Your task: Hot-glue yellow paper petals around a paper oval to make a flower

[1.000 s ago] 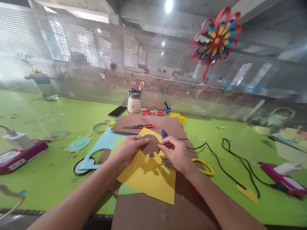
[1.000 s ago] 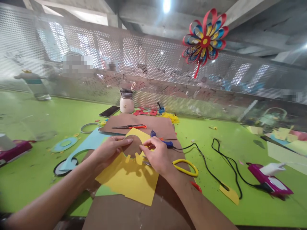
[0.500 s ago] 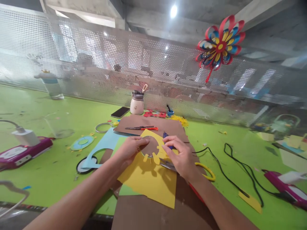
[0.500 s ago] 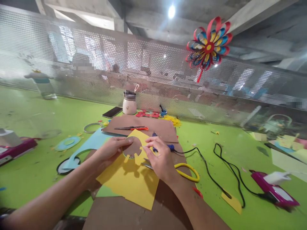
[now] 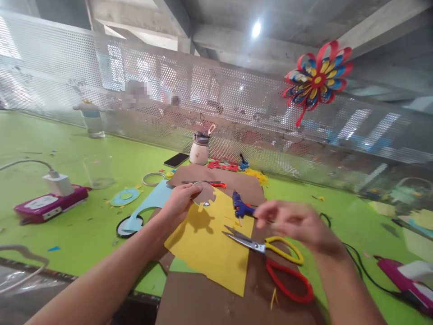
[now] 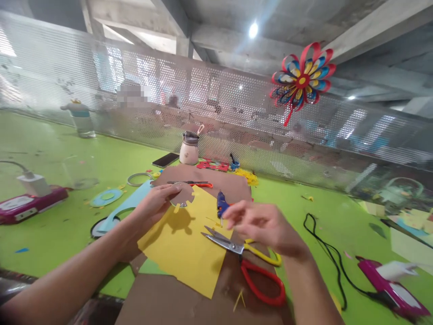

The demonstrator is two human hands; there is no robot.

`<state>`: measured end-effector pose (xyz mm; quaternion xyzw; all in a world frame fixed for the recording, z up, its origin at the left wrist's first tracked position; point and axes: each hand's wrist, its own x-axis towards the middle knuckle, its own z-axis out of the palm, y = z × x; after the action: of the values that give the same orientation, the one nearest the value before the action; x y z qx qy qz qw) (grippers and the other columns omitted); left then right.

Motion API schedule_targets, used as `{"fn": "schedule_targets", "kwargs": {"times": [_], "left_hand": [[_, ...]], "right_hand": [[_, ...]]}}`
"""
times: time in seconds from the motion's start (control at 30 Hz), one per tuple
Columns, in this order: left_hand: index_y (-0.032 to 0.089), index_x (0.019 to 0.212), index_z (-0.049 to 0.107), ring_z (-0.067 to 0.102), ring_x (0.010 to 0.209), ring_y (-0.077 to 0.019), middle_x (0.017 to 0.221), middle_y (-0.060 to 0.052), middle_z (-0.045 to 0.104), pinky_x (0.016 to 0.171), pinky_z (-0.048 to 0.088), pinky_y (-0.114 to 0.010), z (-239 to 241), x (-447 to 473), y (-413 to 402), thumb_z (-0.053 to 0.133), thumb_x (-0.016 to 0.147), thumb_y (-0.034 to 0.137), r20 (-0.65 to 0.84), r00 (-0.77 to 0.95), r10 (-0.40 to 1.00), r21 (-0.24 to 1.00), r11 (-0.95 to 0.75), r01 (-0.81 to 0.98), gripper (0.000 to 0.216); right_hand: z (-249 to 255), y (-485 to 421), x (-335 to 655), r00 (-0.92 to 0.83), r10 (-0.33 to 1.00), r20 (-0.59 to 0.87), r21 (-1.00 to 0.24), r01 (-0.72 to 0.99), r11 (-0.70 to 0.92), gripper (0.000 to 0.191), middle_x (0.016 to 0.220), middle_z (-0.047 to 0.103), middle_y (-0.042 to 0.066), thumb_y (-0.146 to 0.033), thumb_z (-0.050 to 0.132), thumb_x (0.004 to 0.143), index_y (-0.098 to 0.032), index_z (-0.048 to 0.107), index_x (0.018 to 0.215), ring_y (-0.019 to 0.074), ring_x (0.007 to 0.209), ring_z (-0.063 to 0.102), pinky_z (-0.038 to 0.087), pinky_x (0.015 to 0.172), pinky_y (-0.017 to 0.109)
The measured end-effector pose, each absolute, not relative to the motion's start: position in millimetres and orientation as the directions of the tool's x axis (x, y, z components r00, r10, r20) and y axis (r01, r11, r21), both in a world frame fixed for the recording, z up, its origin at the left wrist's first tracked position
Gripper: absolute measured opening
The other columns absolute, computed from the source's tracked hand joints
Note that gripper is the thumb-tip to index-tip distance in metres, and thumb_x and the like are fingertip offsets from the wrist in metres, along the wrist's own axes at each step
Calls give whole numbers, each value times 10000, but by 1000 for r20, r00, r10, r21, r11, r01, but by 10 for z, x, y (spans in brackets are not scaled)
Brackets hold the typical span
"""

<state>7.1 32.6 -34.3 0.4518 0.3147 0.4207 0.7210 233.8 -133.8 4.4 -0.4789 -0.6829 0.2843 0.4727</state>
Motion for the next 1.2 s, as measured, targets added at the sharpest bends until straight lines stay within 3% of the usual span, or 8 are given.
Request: {"fn": "schedule_targets", "kwargs": {"times": [0.07,0.13,0.2,0.27,0.43,0.73,1.0,1.2], "left_hand": [[159,571,578,581,500,-138,535,-4,627,541,481,-266,-327,84,318,738,595,223,-66,452,890,915,235,-329,174],[156,581,589,594,526,-130,561,-2,645,561,485,-251,-305,97,312,748,589,208,-50,455,889,912,227,-343,168],[150,617,621,610,548,-138,593,-11,670,574,492,-256,-278,107,304,754,587,200,-47,474,879,911,233,-340,144],[141,653,654,624,558,-158,613,-30,690,581,502,-277,-251,111,291,757,589,200,-63,508,859,915,253,-315,135],[135,659,687,631,587,-167,642,-54,708,602,497,-274,-253,98,270,764,607,217,-80,582,809,939,258,-230,123],[143,668,714,648,640,-180,712,-79,732,634,500,-279,-394,106,305,740,632,217,-107,702,704,932,318,-176,86],[128,705,702,671,671,-225,768,-128,738,667,518,-347,-360,106,269,717,636,220,-175,686,706,926,355,-130,116],[121,688,698,669,626,-234,718,-123,730,605,513,-341,-395,130,264,720,609,228,-181,660,729,939,327,-104,134]], "right_hand": [[14,-1298,2551,7,968,249,-660,733,165,91,825,666,61,-244,709,643,-236,682,730,198,700,580,446,675,359],[-7,-1230,2775,213,916,340,-455,890,-38,209,818,679,70,-243,682,650,-228,697,858,203,681,588,434,666,351],[-16,-1139,2933,291,831,473,-336,932,-136,144,743,665,68,-302,580,766,-204,681,738,199,656,583,429,666,348],[-50,-1014,2964,246,788,565,-255,960,-117,244,816,655,109,-268,485,835,-166,653,691,209,739,587,425,735,363],[-430,-648,2646,32,936,350,-206,978,44,217,1034,644,63,-158,670,669,-193,673,883,210,993,543,393,885,310],[-919,-467,2528,105,949,297,-329,944,-2,302,997,583,115,-12,512,673,-147,624,919,244,994,491,364,898,356],[-811,-553,2752,202,939,278,-637,770,23,327,1014,666,90,-222,540,770,-147,557,1088,226,903,626,481,791,343],[-809,-582,2707,253,926,279,-878,458,139,358,1133,664,104,-336,537,836,-142,585,1133,255,1039,603,463,895,390]]}}
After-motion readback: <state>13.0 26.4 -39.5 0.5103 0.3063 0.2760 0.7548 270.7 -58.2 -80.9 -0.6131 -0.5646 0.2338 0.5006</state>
